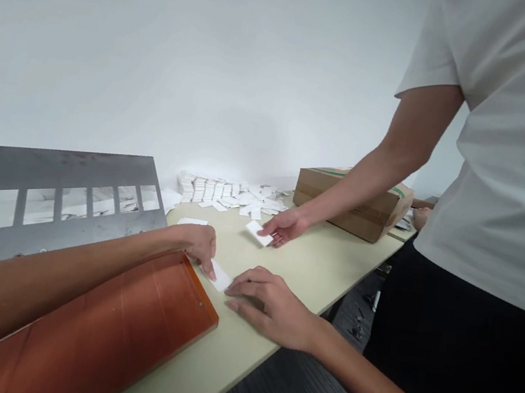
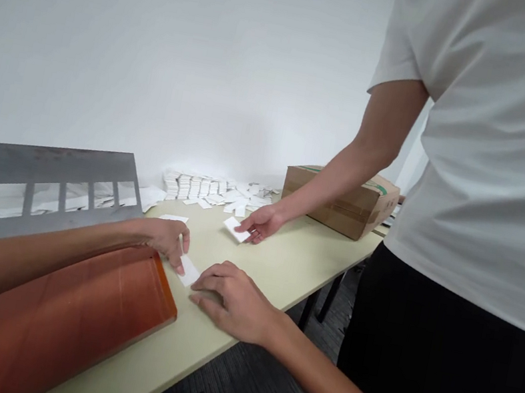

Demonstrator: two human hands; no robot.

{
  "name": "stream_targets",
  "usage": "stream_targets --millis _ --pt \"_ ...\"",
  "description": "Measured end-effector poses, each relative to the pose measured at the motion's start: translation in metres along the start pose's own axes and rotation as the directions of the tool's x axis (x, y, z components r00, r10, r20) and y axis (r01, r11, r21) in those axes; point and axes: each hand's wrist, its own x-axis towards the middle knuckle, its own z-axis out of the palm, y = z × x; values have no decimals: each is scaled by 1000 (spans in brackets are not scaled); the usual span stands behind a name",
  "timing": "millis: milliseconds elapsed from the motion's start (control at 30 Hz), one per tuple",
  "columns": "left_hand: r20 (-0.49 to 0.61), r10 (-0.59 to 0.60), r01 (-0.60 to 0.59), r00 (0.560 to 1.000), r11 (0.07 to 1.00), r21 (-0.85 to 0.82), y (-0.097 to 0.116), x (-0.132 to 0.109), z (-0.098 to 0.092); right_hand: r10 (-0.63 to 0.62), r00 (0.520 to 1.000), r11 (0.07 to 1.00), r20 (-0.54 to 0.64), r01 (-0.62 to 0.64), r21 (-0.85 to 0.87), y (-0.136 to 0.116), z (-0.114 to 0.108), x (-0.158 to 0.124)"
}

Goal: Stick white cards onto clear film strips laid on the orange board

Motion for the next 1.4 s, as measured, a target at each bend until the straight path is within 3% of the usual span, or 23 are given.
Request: stream_targets --millis 133,267,400,500,667,833,933,1067,1200,1400 --pt "71 22 -17 997 997 -78 -4 3 -2 62 995 998 -74 -63 -15 1 1 0" --pt "96 123 -99 988 968 -231 -4 -5 -8 327 927 942 -186 -303 146 5 2 4" --pt "-18 192 -184 981 906 -381 -6 -23 -12 534 833 793 -146 -433 427 13 4 16" --pt "-125 188 -225 974 861 -456 -12 -42 -8 591 796 697 -132 -421 581 11 6 32" --pt "-239 125 -239 963 806 -542 -28 -81 9 524 849 481 68 -361 799 -7 11 66" --pt "-331 31 -244 943 742 -624 -47 -122 23 487 861 418 143 -374 828 -28 20 87" --pt "-447 -35 -270 894 754 -598 -60 -141 31 472 866 376 166 -368 850 -38 28 94" --pt "-565 -115 -293 817 761 -579 -75 -157 40 404 889 359 216 -371 856 -48 38 106" --pt "-610 -171 -333 773 710 -621 -84 -167 46 330 912 369 243 -362 856 -58 48 121" --pt "-605 -223 -323 765 680 -659 -94 -180 54 323 921 403 220 -344 848 -70 60 134"
